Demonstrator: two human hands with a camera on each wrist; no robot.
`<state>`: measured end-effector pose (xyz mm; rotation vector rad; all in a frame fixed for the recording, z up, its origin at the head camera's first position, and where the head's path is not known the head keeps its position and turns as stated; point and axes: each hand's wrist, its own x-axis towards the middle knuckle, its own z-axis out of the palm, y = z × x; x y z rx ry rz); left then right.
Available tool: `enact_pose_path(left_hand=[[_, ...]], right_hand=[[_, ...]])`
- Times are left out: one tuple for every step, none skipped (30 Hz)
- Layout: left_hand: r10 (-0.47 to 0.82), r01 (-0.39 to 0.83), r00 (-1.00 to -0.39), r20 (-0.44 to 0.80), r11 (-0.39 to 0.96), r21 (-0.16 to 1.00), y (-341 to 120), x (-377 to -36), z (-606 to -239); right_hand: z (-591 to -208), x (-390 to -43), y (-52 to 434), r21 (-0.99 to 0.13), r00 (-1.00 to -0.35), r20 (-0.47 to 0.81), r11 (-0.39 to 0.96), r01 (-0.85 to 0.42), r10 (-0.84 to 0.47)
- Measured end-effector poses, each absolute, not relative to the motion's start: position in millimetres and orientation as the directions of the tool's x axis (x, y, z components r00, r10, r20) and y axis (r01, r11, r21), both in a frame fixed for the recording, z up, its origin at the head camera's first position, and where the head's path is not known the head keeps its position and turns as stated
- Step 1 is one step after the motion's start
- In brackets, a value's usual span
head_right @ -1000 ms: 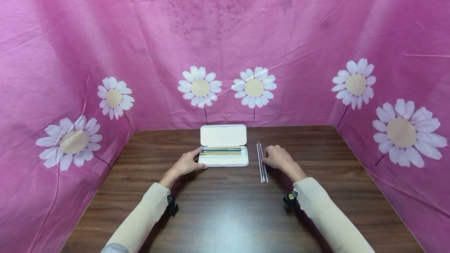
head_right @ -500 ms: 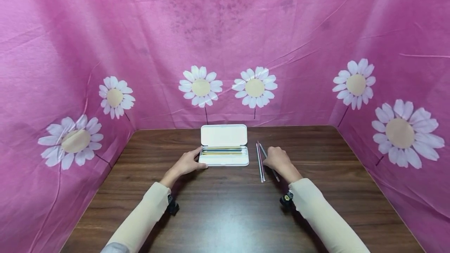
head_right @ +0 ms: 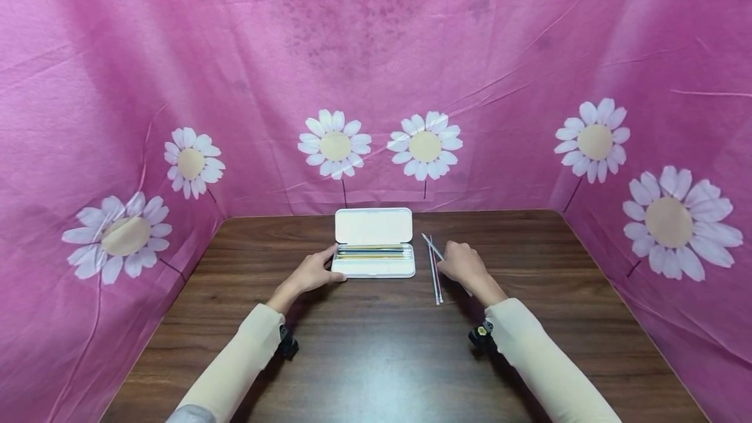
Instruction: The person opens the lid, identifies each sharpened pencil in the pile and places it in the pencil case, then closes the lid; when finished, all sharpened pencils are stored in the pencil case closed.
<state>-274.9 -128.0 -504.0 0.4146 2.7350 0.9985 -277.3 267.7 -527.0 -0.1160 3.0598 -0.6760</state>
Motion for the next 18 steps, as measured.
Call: enact_pose_path(left_hand=[[0.326,0.189,-0.941,-0.093,0.732,0.654,-128.0,-275.3,-504.1],[0.326,0.189,-0.941,-0.094,0.734,0.652,-128.0,-275.3,-504.1],[0.327,0.193,-0.94,-0.092,0.736,0.649,-127.9,-275.6,-504.4],[0.328,0.194,-0.94,-0.092,0.737,0.647,-127.8,-275.7,-504.7],[0.329,0.195,-0.94,-0.092,0.738,0.645,-127.8,-275.9,-504.9],[0.328,0.194,-0.94,-0.094,0.74,0.644,-127.9,-276.2,-505.2],[0.329,0.198,-0.94,-0.089,0.74,0.642,-128.0,-276.4,-505.6],[0.331,0.202,-0.94,-0.086,0.74,0.642,-128.0,-276.7,-506.1],[0.333,0.205,-0.939,-0.083,0.738,0.643,-128.0,-276.9,-506.6],[0.332,0.201,-0.939,-0.087,0.737,0.645,-128.0,-277.1,-506.9],[0.334,0.203,-0.939,-0.085,0.735,0.647,-128.0,-277.2,-507.3],[0.334,0.205,-0.939,-0.081,0.735,0.646,-128.0,-277.4,-507.9],[0.333,0.206,-0.94,-0.079,0.734,0.647,-128.1,-277.5,-508.3],[0.331,0.206,-0.94,-0.077,0.734,0.647,-128.2,-277.9,-508.8],[0.33,0.207,-0.941,-0.073,0.734,0.646,-128.3,-278.3,-509.1],[0.33,0.21,-0.941,-0.07,0.735,0.645,-127.7,-278.5,-509.8],[0.33,0.213,-0.942,-0.066,0.736,0.643,-127.1,-278.7,-510.3],[0.331,0.216,-0.942,-0.063,0.737,0.641,-126.5,-278.8,-510.7]], right_hand=[[-526.1,-278.1,266.6,-0.424,-0.996,0.028,0.901,-0.09,-0.086],[-524.8,-279.2,265.1,-0.424,-0.994,0.044,0.9,-0.105,-0.096],[-511.7,-273.9,256.6,-0.417,-0.995,0.042,0.903,-0.101,-0.092],[-498.0,-267.0,248.8,-0.418,-0.993,0.05,0.901,-0.114,-0.103],[-484.7,-260.6,240.5,-0.417,-0.993,0.052,0.901,-0.121,-0.109],[-475.8,-257.2,234.8,-0.419,-0.99,0.057,0.897,-0.142,-0.13],[-471.4,-257.1,230.7,-0.409,-0.988,0.066,0.899,-0.155,-0.141],[-467.3,-256.8,226.9,-0.401,-0.985,0.076,0.899,-0.175,-0.158],[-464.7,-257.8,223.6,-0.394,-0.981,0.083,0.898,-0.196,-0.178],[-463.2,-259.8,220.7,-0.39,-0.977,0.087,0.895,-0.215,-0.196],[-461.5,-261.8,217.8,-0.387,-0.972,0.093,0.892,-0.234,-0.215],[-460.1,-264.4,214.6,-0.381,-0.967,0.101,0.889,-0.254,-0.233],[-458.8,-267.2,211.2,-0.373,-0.961,0.111,0.886,-0.276,-0.252],[-457.8,-270.2,207.4,-0.368,-0.955,0.12,0.881,-0.298,-0.272],[-457.2,-274.0,203.5,-0.359,-0.949,0.129,0.878,-0.316,-0.288],[-456.5,-277.2,200.0,-0.347,-0.943,0.138,0.877,-0.334,-0.304],[-455.6,-280.0,196.1,-0.334,-0.936,0.146,0.875,-0.35,-0.319],[-454.8,-283.1,192.2,-0.321,-0.93,0.153,0.874,-0.366,-0.333]])
